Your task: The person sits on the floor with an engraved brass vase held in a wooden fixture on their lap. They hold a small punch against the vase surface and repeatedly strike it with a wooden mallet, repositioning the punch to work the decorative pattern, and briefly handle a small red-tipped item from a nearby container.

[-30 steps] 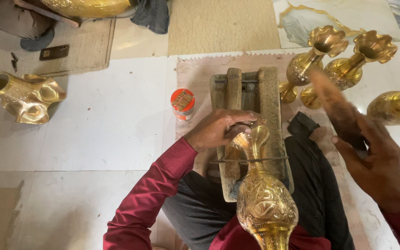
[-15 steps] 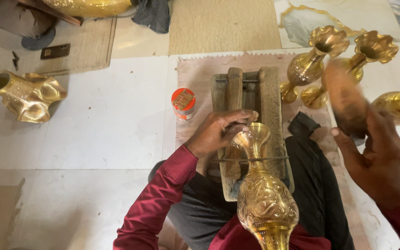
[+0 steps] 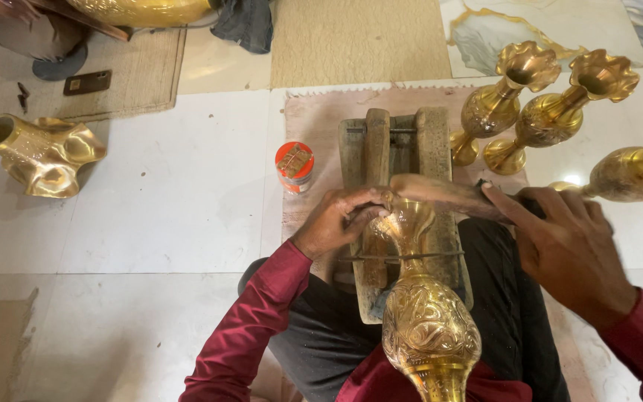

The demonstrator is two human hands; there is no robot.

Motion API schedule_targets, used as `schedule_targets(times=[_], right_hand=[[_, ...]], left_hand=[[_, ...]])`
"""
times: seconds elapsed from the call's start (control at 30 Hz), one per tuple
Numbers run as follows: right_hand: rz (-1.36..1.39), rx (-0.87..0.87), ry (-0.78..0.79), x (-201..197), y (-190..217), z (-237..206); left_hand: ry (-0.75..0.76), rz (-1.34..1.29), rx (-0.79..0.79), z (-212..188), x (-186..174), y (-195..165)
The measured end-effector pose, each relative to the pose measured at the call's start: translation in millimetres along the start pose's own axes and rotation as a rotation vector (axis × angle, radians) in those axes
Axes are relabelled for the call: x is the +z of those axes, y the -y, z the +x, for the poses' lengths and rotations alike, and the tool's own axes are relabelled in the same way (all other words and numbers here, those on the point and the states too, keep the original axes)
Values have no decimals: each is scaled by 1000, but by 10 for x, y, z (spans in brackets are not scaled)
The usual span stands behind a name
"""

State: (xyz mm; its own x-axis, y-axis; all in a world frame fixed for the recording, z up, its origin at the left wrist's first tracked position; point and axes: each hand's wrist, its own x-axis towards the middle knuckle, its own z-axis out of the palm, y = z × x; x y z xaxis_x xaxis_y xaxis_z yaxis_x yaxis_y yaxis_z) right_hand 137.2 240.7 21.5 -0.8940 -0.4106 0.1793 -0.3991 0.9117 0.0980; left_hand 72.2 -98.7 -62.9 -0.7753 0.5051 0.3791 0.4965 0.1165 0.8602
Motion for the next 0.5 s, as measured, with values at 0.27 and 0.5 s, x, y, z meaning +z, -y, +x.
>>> schedule_targets(times=[0.27,0.5], right_hand=[[400,10,-215,-426,85,177],[458,-147,-314,-485,180,248]], left_hand=[[-34,-24,59,6,8,-90],[-34,85,49,-6,-7,-129]])
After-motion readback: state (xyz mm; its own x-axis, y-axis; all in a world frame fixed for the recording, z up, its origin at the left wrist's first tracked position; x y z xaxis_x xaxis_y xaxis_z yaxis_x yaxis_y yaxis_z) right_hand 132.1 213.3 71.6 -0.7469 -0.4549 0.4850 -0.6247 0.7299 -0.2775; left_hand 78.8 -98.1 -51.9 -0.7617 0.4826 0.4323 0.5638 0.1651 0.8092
